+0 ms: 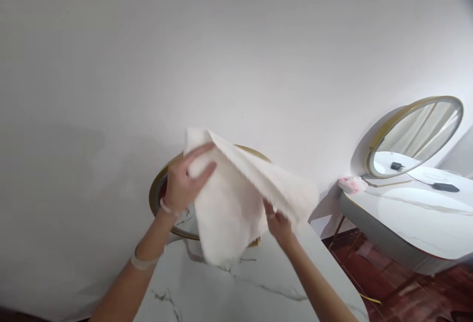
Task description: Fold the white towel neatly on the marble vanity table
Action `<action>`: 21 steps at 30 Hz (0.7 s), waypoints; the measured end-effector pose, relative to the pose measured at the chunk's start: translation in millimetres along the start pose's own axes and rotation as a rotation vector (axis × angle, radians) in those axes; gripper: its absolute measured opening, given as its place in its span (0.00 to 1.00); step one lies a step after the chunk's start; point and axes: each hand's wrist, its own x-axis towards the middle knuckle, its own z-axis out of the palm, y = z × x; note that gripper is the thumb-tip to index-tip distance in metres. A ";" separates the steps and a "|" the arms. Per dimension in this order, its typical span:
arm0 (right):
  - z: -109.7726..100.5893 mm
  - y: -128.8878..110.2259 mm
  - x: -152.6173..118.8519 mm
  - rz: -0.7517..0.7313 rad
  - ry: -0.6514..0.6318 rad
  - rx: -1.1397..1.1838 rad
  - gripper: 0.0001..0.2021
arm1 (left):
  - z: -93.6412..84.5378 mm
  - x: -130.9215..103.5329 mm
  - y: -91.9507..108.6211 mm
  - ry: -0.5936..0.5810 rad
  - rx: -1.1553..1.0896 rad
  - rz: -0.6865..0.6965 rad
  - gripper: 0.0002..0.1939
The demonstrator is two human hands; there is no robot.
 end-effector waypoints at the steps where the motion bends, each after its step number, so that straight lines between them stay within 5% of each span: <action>1: 4.0 -11.2 30.0 -0.010 0.035 -0.007 0.25 | -2.0 12.7 -15.1 0.008 0.014 -0.069 0.16; 4: 13.6 -49.4 104.4 -0.186 0.214 -0.117 0.22 | 0.7 33.8 -58.8 -0.059 0.029 -0.242 0.15; 8: 29.2 -74.0 142.4 -0.413 0.149 -0.160 0.17 | 17.3 26.8 -85.3 -0.035 0.206 -0.272 0.14; 11: 38.4 -68.5 140.1 -0.470 0.157 -0.200 0.18 | 29.5 13.4 -77.7 0.072 0.366 -0.028 0.16; 15: 37.7 -52.7 129.5 -0.520 0.251 -0.220 0.16 | 47.4 8.1 -57.6 -0.112 0.419 0.267 0.20; 21: 35.7 -3.4 96.1 -0.344 0.389 -0.207 0.18 | 108.3 19.1 -36.3 -0.077 0.323 0.576 0.11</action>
